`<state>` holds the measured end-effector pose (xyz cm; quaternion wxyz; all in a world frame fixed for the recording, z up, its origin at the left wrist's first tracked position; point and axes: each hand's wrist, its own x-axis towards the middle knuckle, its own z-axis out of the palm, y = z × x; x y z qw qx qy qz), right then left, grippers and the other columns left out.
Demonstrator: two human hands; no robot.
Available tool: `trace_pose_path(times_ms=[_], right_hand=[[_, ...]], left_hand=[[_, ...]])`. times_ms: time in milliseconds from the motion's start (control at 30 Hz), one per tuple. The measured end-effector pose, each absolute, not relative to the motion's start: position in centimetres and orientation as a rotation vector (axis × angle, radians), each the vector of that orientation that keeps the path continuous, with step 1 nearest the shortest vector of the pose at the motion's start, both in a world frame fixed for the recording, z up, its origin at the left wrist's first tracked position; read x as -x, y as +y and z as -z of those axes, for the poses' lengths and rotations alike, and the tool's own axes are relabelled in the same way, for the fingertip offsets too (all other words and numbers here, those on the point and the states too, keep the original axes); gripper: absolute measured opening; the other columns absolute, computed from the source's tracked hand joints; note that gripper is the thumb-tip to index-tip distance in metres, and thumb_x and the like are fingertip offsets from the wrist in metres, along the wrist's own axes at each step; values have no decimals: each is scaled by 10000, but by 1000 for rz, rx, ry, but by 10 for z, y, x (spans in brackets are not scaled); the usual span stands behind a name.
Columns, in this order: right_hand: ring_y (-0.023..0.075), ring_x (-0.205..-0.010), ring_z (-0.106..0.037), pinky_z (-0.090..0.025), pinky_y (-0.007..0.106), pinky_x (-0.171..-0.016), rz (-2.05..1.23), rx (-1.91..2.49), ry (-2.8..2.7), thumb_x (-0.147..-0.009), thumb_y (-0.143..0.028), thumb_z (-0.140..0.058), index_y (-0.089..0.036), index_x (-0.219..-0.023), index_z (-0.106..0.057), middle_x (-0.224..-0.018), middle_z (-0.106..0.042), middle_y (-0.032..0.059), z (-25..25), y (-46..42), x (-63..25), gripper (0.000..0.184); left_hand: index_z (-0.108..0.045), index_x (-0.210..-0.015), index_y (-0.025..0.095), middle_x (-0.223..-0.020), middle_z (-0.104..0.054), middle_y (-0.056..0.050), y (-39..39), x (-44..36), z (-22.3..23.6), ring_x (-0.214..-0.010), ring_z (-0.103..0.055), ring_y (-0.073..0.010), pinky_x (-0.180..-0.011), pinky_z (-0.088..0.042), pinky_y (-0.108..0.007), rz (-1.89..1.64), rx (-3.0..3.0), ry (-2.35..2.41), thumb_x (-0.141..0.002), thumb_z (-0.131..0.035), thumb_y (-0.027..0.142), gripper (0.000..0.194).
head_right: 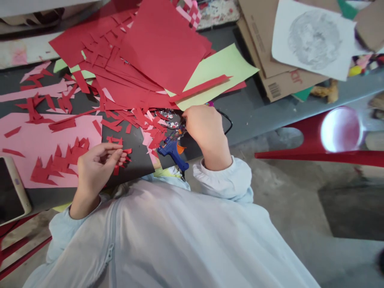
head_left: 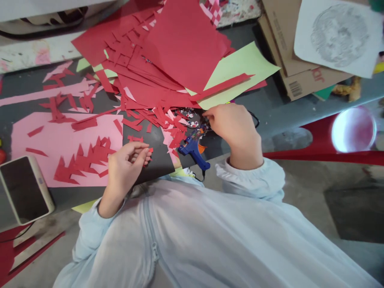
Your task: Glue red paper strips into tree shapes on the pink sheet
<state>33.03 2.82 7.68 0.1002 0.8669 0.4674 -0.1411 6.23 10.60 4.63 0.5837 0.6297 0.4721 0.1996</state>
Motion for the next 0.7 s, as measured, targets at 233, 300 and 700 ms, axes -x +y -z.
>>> trace_pose_path(times_ms=[233,300,700], right_hand=[[306,-893,-694,-443,399,-729,391,-2538,1471,-892,-163,-440,-265,-1018,-817,-1021,-788,122,-77,28,-332,410],[308,-917,-698,-447,399,-742,397,-2563,1499,-895,-159,-451,-248,-1035,-814,-1036,-787,119,-79,31,-327,399],[319,-954,-671,-437,385,-752,393,-2549,1530,-885,-118,-477,-180,-926,-784,-961,-752,143,-90,69,-306,317]], left_hand=[[-732,-912,168,-747,-763,-39,104,-63,-50,-651,-742,-145,-609,-624,-219,-476,-1464,1088,-834,-729,333,183],[-733,-909,166,-742,-762,-39,103,-63,-51,-650,-741,-145,-611,-623,-219,-478,-1464,1086,-833,-726,326,177],[-731,-909,174,-733,-761,-35,101,-62,-56,-635,-734,-140,-607,-615,-214,-500,-1485,1072,-840,-709,308,152]])
